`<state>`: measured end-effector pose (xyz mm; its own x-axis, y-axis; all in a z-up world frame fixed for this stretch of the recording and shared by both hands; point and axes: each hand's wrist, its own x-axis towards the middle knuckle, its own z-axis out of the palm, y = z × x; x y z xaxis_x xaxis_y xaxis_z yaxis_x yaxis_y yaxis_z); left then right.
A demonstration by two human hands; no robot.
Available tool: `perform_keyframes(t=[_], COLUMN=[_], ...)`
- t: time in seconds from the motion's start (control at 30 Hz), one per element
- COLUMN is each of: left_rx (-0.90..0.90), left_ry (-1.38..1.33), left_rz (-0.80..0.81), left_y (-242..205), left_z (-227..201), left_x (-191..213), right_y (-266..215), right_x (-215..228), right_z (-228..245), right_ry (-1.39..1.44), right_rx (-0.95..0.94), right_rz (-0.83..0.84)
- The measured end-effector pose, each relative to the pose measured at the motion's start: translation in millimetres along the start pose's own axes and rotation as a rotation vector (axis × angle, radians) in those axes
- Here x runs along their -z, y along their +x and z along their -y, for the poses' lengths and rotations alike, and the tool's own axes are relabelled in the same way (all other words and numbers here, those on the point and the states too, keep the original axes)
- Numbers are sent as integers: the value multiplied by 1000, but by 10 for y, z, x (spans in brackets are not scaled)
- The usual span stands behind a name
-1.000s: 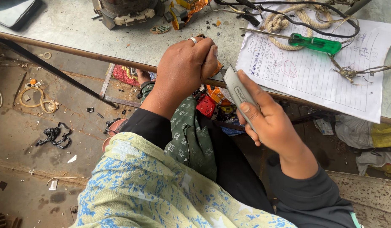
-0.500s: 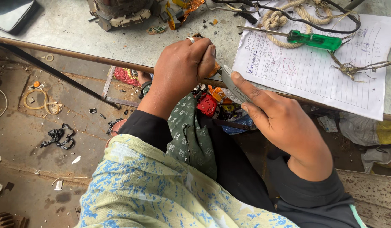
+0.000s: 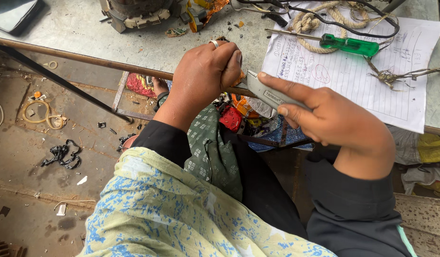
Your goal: The person sits on the floor in a workshop and uses a utility knife to scrape and clean the surface of a small copper-wound electrical component. They repeatedly scrape the component and inspect it by hand.
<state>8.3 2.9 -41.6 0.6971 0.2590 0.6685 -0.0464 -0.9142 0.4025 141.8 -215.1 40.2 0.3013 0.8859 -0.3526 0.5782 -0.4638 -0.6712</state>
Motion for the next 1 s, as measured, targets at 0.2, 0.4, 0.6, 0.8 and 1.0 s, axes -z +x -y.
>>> perform_keyframes(t=[0.2, 0.4, 0.6, 0.8, 1.0], left_rx=[89, 153, 176, 197, 486], left_ry=[-21, -106, -216, -354, -979], left_rz=[45, 55, -13, -129, -348], left_y=[19, 57, 39, 35, -366], left_z=[-27, -18, -10, -89, -523], left_x=[30, 63, 107, 129, -3], right_y=[23, -32, -83, -22, -276], right_x=[-35, -6, 30, -83, -384], right_z=[-189, -440, -593, -419, -62], right_ry=[203, 431, -141, -849, -262], right_rx=[210, 221, 301, 247, 596], right_rz=[24, 221, -581, -882, -928])
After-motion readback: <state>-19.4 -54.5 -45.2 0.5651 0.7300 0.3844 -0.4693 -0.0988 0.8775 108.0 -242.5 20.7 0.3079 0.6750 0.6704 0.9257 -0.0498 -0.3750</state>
